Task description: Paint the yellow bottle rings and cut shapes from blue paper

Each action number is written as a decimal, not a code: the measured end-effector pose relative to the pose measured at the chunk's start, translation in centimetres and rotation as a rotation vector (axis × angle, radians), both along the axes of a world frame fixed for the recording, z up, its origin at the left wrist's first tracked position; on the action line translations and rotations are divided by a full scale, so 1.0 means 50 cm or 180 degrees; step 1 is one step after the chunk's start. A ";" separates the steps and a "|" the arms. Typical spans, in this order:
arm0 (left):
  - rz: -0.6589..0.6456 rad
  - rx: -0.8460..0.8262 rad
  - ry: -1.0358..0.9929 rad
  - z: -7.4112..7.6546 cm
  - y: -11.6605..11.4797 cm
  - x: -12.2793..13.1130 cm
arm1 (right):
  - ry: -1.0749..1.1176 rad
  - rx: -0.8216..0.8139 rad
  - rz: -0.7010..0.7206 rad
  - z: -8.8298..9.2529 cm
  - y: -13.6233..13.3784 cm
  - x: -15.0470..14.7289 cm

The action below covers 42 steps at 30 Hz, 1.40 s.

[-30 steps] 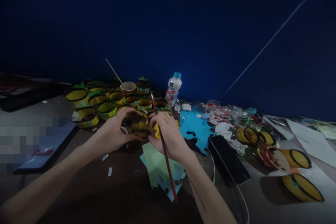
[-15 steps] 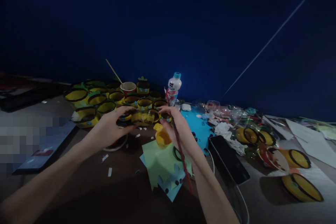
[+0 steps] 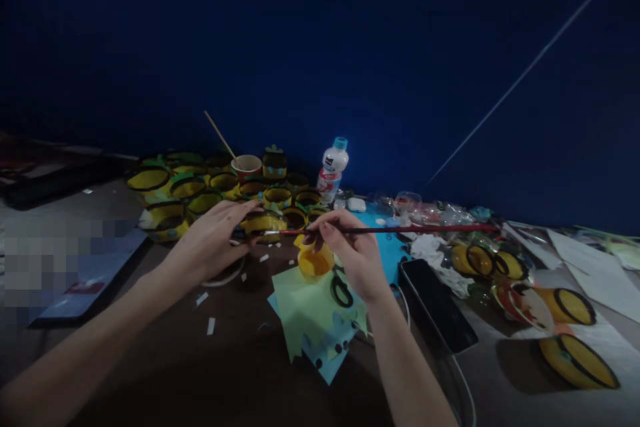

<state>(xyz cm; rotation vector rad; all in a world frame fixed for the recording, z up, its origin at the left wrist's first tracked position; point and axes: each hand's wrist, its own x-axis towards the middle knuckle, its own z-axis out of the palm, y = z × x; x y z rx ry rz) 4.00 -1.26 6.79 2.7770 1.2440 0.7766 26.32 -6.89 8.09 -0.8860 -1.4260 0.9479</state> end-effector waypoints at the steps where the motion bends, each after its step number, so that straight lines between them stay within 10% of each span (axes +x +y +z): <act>1: -0.0023 -0.0009 0.0000 0.002 -0.002 0.000 | -0.0024 -0.0010 0.0006 0.000 0.000 -0.002; 42: -0.0170 -0.1726 -0.1845 0.025 -0.019 -0.003 | -0.0371 0.0297 0.0061 0.025 -0.010 0.063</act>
